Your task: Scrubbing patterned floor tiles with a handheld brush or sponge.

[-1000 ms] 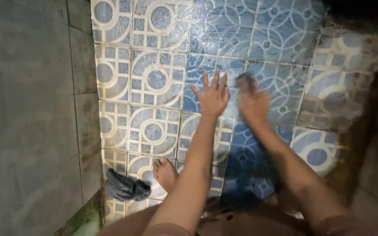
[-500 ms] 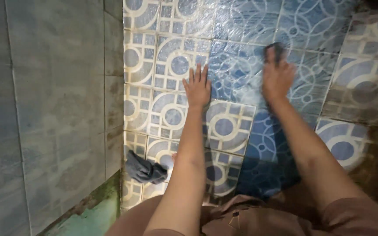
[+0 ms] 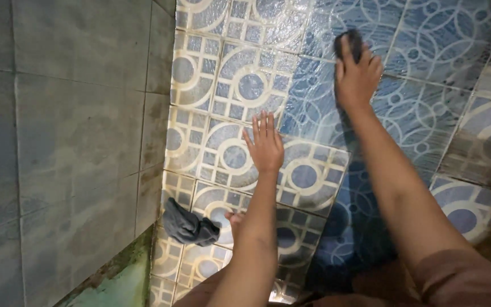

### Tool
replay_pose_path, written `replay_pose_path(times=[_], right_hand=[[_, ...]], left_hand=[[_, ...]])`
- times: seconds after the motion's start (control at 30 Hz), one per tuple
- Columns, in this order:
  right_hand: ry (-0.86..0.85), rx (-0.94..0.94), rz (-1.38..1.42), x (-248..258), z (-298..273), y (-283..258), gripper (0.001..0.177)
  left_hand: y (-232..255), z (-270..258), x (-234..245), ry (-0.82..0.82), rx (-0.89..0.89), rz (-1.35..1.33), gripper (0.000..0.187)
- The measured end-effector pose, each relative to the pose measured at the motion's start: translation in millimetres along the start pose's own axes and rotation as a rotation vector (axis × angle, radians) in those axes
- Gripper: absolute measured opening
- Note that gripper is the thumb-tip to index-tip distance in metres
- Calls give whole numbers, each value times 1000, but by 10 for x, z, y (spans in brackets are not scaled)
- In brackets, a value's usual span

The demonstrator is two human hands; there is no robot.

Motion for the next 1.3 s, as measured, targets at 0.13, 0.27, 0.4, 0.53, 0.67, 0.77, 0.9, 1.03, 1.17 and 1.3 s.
replay_pose_path(times=[0.13, 0.27, 0.4, 0.53, 0.67, 0.77, 0.9, 1.03, 1.17, 1.3], right_hand=[[-164, -65, 64, 298, -293, -598, 51], [-63, 441, 112, 409, -962, -995, 42], [64, 522, 31, 245, -537, -793, 41], [159, 321, -115, -14, 185, -439, 42], [55, 182, -3, 77, -118, -757, 35], [4, 354, 92, 89, -968, -990, 32], [33, 606, 185, 422, -1165, -1189, 34], [69, 471, 97, 12, -285, -752, 35], [-7, 76, 44, -59, 142, -602, 39], [-120, 183, 100, -122, -721, -1012, 37]], left_hand=[[-22, -31, -55, 51, 41, -92, 52], [-22, -14, 21, 144, 102, -142, 49], [-42, -22, 2, 106, 88, -140, 52], [0, 18, 61, 80, 94, -143, 51], [12, 22, 65, 134, 92, -111, 50], [-11, -47, 45, 135, 89, -129, 50], [2, 14, 65, 177, 89, -143, 51], [-10, 6, 38, 95, 104, -129, 51], [-6, 26, 8, 36, 88, -84, 55], [5, 25, 50, 38, 117, -119, 52]])
Point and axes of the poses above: each hand's wrist, its own z-axis towards the middle knuckle, its own x-axis out of the back of the hand, y = z × x, the point moved 5 cm from there along z, towards the middle knuckle, and after that the axes turned 6 degrees about z, right-handed, at the moved point
